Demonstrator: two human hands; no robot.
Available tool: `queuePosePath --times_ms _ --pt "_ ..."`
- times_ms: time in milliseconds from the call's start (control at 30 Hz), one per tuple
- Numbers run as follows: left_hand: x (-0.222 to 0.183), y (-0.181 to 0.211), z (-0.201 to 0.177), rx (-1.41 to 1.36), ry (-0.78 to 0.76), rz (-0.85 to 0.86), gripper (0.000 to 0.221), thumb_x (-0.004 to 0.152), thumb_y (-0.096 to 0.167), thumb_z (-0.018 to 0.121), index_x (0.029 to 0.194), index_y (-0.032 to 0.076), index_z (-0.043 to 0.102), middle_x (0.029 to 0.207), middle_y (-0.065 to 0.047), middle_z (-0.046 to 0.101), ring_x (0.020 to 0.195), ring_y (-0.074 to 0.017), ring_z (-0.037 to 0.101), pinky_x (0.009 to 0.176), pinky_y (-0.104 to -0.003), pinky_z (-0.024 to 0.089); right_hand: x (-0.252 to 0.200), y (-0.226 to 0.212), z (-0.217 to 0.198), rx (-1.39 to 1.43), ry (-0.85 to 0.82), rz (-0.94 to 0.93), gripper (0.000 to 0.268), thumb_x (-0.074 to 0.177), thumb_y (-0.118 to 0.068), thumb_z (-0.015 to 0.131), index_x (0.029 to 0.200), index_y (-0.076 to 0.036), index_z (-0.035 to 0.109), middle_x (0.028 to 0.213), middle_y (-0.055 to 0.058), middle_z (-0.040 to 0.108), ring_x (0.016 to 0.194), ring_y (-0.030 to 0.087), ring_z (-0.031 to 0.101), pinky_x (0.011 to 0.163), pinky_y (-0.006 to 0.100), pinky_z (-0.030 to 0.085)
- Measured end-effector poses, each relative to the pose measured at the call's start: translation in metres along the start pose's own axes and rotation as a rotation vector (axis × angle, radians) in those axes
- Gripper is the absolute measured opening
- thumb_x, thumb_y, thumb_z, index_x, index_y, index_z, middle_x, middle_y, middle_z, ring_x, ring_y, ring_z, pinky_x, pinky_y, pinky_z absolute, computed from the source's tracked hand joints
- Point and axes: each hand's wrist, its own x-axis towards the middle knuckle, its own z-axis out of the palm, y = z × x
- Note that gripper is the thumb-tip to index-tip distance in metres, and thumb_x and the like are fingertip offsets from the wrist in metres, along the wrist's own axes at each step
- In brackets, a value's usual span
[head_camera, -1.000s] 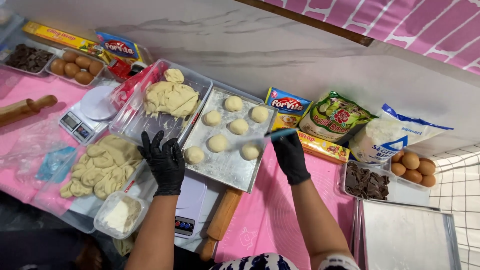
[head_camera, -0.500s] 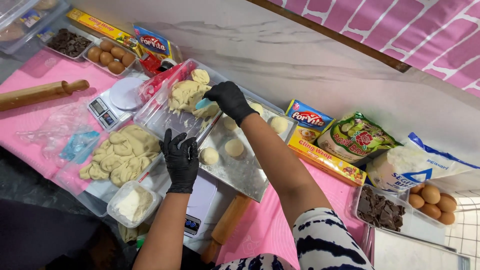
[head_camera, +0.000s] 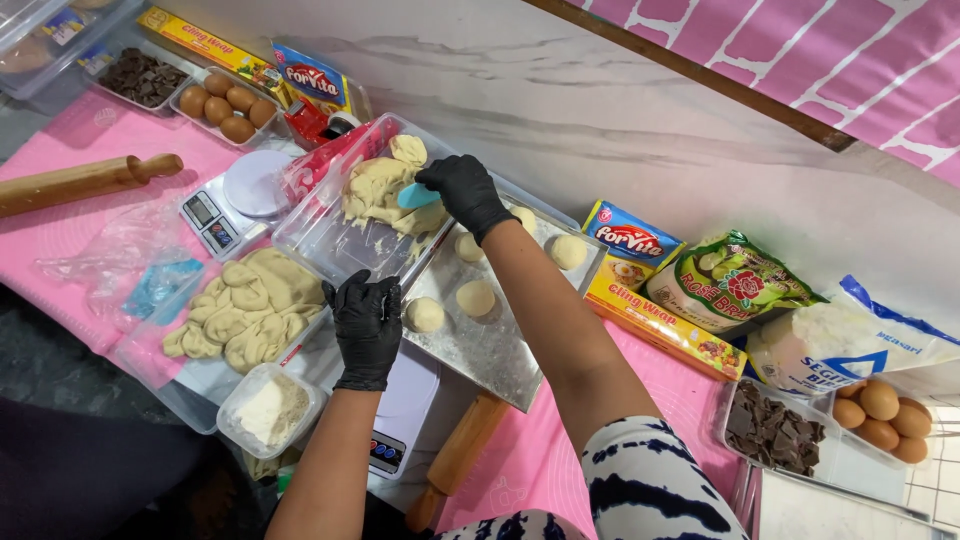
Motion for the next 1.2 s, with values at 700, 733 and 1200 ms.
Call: queuePosePath --times_ms 700,733,1200 --pt "-0.002 -0.008 0.005 0.053 -0.046 0.025 0.013 0.094 0.029 0.073 0.106 0.025 0.077 0.088 -0.004 0.067 0.094 -0.0332 0.066 0.119 -0.063 0.025 0.016 0.008 0.072 -0.686 -0.02 -0.842 0.016 0.081 -0.049 0.075 0.083 -0.034 0.078 0.081 0.004 0.074 0.076 0.035 0.068 0.078 0.038 0.058" --pt "-0.002 -0.006 0.003 0.051 -0.046 0.025 0.013 0.094 0.029 0.073 0.106 0.025 0.077 0.088 -0.004 0.067 0.094 -0.0332 0.066 0.119 -0.063 0.025 0.013 -0.004 0.065 -0.687 -0.021 -0.841 0.016 0.081 -0.049 0.075 0.083 -0.034 0.078 0.081 0.004 0.074 0.076 0.035 0.068 0.078 0.038 0.058" --pt "-0.014 -0.02 0.014 0.084 -0.105 0.054 0.029 0.085 0.027 0.075 0.113 0.027 0.074 0.085 -0.002 0.062 0.088 -0.03 0.066 0.119 -0.059 0.03 0.05 0.047 0.033 -0.132 -0.111 0.212 0.033 0.07 -0.059 0.077 0.094 -0.036 0.077 0.092 -0.01 0.075 0.095 0.016 0.073 0.085 0.027 0.055"
